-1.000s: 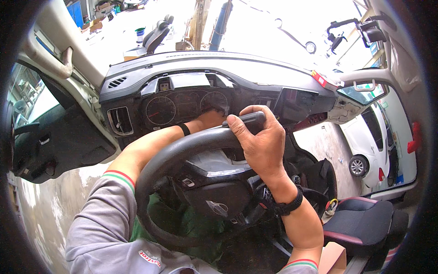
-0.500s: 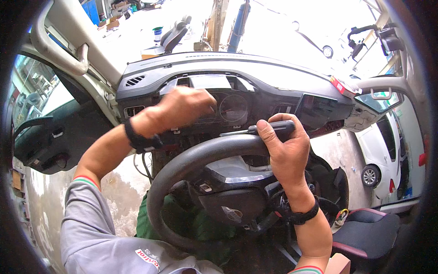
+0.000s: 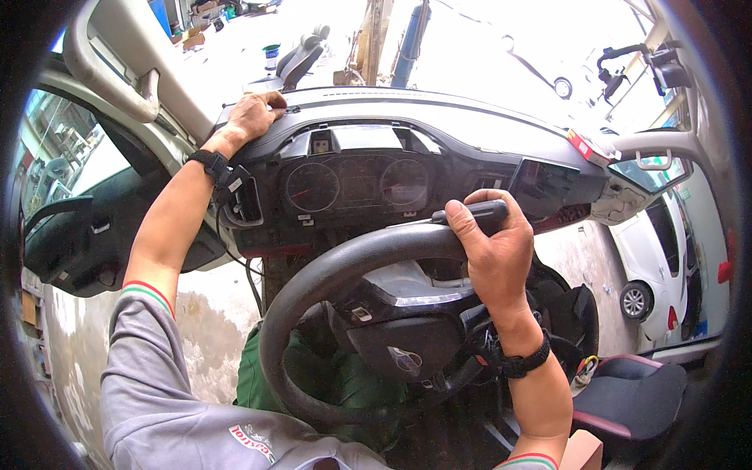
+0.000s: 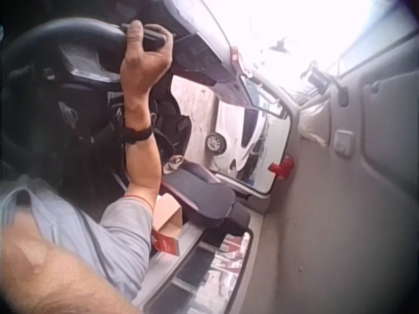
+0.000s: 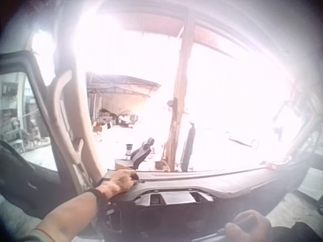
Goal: The person uses a screwdriver to pry and loosen the dashboard panel around the instrument cluster and then pulls the panel off by hand.
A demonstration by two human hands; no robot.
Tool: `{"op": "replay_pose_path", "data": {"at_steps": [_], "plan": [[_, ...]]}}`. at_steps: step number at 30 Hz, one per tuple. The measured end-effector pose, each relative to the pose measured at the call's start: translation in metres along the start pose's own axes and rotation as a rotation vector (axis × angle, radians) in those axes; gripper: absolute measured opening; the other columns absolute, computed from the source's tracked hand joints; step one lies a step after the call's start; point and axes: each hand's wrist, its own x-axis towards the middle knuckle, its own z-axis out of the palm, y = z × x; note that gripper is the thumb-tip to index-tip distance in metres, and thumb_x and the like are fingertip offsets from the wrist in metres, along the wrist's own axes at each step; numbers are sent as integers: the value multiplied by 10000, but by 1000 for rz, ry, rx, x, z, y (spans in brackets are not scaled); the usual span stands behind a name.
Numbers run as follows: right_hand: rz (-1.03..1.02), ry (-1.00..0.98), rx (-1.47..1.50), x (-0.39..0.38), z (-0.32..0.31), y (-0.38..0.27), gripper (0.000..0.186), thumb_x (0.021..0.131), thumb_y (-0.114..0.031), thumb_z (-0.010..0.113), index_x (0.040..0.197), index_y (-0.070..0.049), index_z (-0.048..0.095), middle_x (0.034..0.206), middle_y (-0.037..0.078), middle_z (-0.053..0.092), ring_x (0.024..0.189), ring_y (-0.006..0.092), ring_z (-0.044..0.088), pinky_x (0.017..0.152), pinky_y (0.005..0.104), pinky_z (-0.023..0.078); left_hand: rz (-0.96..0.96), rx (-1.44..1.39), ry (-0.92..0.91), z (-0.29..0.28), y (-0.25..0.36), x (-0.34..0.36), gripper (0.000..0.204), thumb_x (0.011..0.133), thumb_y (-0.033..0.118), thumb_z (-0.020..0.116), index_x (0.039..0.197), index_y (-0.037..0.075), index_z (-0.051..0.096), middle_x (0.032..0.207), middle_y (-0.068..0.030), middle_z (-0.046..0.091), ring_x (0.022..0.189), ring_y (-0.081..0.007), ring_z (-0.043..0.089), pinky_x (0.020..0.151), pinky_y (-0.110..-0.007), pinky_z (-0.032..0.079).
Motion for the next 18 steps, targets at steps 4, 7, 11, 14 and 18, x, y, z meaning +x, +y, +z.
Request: {"op": "replay_pose_path", "data": {"at_steps": [4, 7, 11, 14, 18], "plan": [[1, 0, 11, 0, 0, -1, 238, 918, -228, 784, 959, -27, 665, 803, 49, 703, 751, 120, 682, 692, 244, 547, 14, -69, -10, 7, -9, 8, 273, 927, 304, 710, 1178, 201, 741, 1162, -73, 739, 1155, -276, 655, 1011, -395, 483], [-9, -8, -27, 0, 0, -1, 233, 919, -225, 782, 960, -28, 664, 801, 56, 706, 753, 124, 686, 692, 245, 548, 15, -89, -31, 8, -12, 8, 275, 931, 299, 703, 1183, 197, 741, 1168, -79, 738, 1158, -277, 655, 1011, -394, 483], [-1, -19, -30, 1, 0, -1, 235, 919, -230, 781, 961, -30, 665, 803, 58, 707, 751, 126, 687, 692, 246, 550, 22, -105, -23, 8, -19, 11, 275, 935, 294, 694, 1188, 195, 739, 1175, -92, 735, 1160, -282, 655, 1010, -399, 484], [-27, -23, -17, 1, 1, 0, 239, 919, -237, 781, 961, -32, 665, 802, 57, 706, 745, 124, 682, 689, 248, 551, 35, -108, -22, 5, -18, 8, 281, 941, 313, 685, 1182, 180, 739, 1174, -112, 733, 1158, -284, 656, 1009, -406, 486], [-21, -25, -39, 1, 0, -2, 241, 914, -237, 785, 965, -33, 666, 798, 58, 703, 741, 121, 678, 689, 247, 553, 142, -159, 79, -4, 7, -11, 387, 951, 429, 668, 1165, 114, 736, 1203, -140, 715, 1169, -294, 646, 1016, -411, 486]]}}
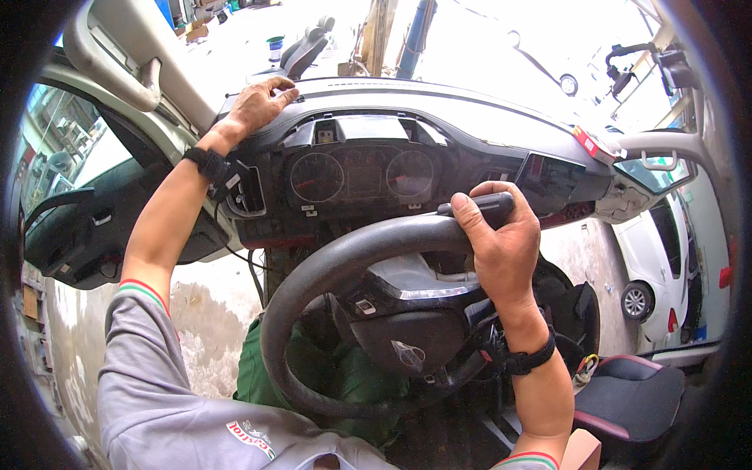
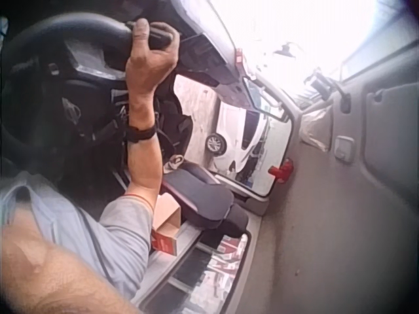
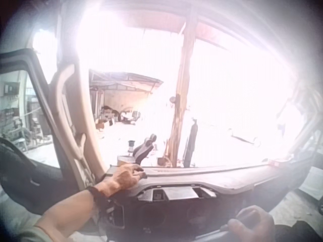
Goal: The person uses a screwdriver to pry and loosen the dashboard panel around the instrument cluster and then pulls the panel off by hand.
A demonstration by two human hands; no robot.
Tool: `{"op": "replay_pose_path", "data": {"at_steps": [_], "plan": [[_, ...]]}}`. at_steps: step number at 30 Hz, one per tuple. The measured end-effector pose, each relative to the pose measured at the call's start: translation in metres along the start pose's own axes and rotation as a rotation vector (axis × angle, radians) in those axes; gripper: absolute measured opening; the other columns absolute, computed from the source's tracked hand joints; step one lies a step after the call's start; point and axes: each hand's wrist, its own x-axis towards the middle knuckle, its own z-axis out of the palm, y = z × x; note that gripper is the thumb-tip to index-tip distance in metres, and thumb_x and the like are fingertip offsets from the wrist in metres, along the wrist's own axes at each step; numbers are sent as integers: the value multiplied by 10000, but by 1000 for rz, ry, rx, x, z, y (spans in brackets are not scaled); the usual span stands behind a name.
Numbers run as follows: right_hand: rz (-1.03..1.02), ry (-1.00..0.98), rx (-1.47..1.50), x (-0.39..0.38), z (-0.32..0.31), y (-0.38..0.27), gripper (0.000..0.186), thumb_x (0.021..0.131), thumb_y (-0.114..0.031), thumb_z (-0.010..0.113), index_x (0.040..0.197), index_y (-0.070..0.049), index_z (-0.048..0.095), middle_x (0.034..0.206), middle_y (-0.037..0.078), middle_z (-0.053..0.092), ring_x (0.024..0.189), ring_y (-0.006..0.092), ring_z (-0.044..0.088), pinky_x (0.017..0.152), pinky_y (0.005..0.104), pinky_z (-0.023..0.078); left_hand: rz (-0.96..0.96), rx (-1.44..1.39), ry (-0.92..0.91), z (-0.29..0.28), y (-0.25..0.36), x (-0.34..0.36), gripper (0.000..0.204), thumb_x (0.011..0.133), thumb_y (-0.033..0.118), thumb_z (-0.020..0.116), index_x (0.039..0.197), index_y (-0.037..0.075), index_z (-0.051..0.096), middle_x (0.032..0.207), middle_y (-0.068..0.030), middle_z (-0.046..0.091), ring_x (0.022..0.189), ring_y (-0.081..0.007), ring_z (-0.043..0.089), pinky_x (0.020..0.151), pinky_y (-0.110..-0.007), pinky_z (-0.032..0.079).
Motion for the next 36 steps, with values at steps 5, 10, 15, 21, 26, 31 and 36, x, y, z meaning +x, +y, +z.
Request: {"op": "replay_pose_path", "data": {"at_steps": [5, 10, 15, 21, 26, 31, 36], "plan": [[-6, 9, -10, -1, -1, 1, 234, 913, -227, 785, 965, -31, 667, 800, 60, 705, 740, 119, 678, 685, 244, 550, 444, 385, 16, -2, 72, -49, 587, 873, 618, 690, 1102, 81, 748, 1389, -128, 600, 1359, -267, 477, 1110, -458, 377], [42, 5, 63, 0, 0, 3, 226, 911, -211, 785, 957, -24, 667, 809, 68, 717, 752, 116, 682, 698, 237, 536, 388, 686, -166, 18, 106, -56, 463, 864, 424, 721, 1066, 8, 745, 1332, -135, 615, 1341, -258, 486, 1107, -378, 359], [41, 15, 86, 0, 1, 5, 224, 908, -212, 788, 957, -25, 674, 808, 68, 719, 748, 117, 680, 709, 243, 533, 363, 762, -280, 40, 120, -54, 237, 827, 194, 645, 961, 46, 772, 1084, -122, 712, 1142, -245, 610, 996, -360, 426], [29, 20, 32, -1, -1, 2, 220, 905, -213, 788, 950, -24, 683, 789, 53, 711, 733, 115, 674, 697, 243, 530, 337, 640, -161, 46, 108, -59, 184, 781, 133, 641, 867, 60, 786, 996, -144, 722, 1069, -259, 637, 1002, -370, 442], [2, 20, 28, -1, -3, 1, 219, 914, -212, 776, 948, -18, 683, 789, 73, 735, 721, 110, 678, 693, 241, 531, 325, 455, -3, 43, 107, -70, 171, 730, 135, 662, 808, 44, 785, 953, -158, 716, 1010, -259, 628, 978, -368, 437], [35, 24, 137, 4, -10, 14, 214, 910, -217, 776, 944, -25, 688, 789, 34, 701, 723, 94, 641, 686, 234, 505, 529, 340, 96, 40, 107, -101, 166, 719, 192, 734, 779, 41, 769, 855, -90, 718, 988, -222, 595, 941, -375, 420], [383, 164, 609, 18, -19, 21, 121, 920, -179, 712, 924, -70, 662, 824, 26, 668, 701, 120, 629, 656, 263, 520, 565, 352, 231, 46, 99, -127, 221, 751, 183, 751, 906, 28, 771, 892, -58, 730, 1058, -218, 590, 969, -374, 417]]}}
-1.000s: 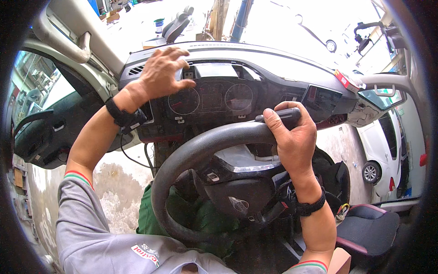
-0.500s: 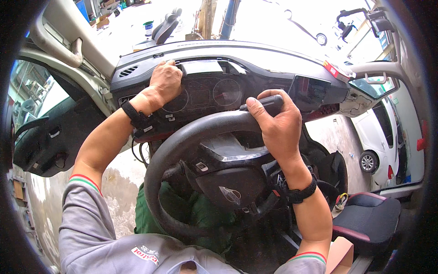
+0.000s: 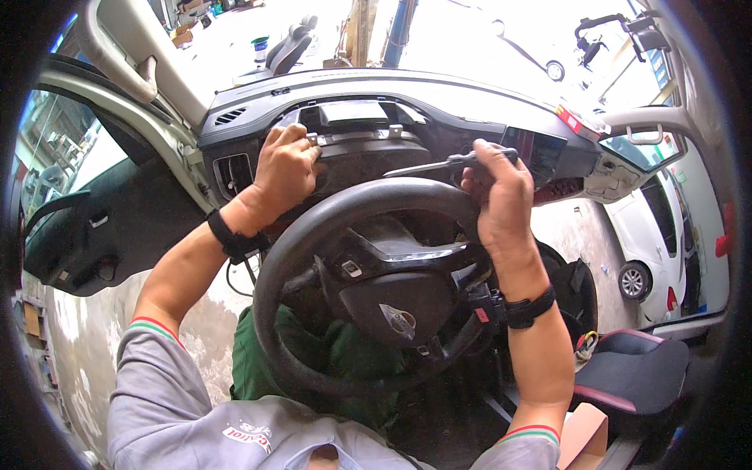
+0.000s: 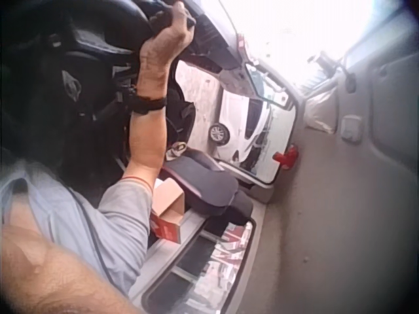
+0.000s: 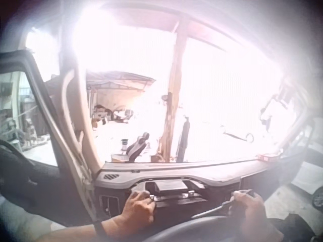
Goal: The person uses a screwdriver to pry and loosen the dashboard panel around the instrument cluster and then pulls the panel off by hand.
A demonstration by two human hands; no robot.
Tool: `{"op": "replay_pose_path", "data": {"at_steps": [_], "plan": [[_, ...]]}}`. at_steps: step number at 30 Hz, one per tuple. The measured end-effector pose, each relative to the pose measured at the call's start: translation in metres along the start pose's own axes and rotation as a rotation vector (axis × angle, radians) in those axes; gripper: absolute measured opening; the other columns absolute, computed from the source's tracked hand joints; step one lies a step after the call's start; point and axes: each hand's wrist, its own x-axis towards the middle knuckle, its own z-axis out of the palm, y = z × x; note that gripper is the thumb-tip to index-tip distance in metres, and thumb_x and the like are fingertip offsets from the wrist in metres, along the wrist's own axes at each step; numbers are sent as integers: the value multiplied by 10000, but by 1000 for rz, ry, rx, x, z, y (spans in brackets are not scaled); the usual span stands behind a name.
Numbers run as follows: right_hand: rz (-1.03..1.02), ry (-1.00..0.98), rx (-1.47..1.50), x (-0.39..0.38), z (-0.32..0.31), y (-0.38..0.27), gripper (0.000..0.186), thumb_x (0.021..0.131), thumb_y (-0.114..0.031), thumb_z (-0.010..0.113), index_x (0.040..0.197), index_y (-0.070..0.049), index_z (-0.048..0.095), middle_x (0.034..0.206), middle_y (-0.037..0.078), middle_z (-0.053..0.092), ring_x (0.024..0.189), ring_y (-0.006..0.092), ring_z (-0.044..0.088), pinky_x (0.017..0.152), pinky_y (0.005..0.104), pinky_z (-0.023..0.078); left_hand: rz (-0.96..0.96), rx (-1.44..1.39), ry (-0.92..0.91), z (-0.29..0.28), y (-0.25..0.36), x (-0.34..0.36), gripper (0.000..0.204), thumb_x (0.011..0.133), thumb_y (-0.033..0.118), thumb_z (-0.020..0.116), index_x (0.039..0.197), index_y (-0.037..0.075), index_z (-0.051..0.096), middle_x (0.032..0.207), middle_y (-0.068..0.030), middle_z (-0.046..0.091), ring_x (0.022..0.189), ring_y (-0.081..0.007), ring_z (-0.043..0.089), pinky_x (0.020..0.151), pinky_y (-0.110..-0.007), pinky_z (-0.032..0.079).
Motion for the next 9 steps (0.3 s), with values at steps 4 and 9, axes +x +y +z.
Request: {"op": "replay_pose_path", "data": {"at_steps": [4, 9], "plan": [[33, -24, 162, 34, -29, -31, 92, 920, -129, 612, 927, -39, 634, 850, 97, 685, 798, 228, 694, 824, 445, 632, 17, -4, 45, -7, 19, -10, 228, 740, 143, 748, 937, 31, 779, 926, -44, 740, 1064, -218, 599, 955, -385, 416], [-49, -187, 183, 79, -51, -77, 66, 907, -87, 542, 952, -39, 544, 835, 94, 603, 899, 242, 655, 905, 433, 601, -6, -101, 89, -12, 29, -31, 292, 676, 156, 789, 945, 43, 792, 895, -42, 725, 1048, -236, 623, 969, -411, 429]]}}
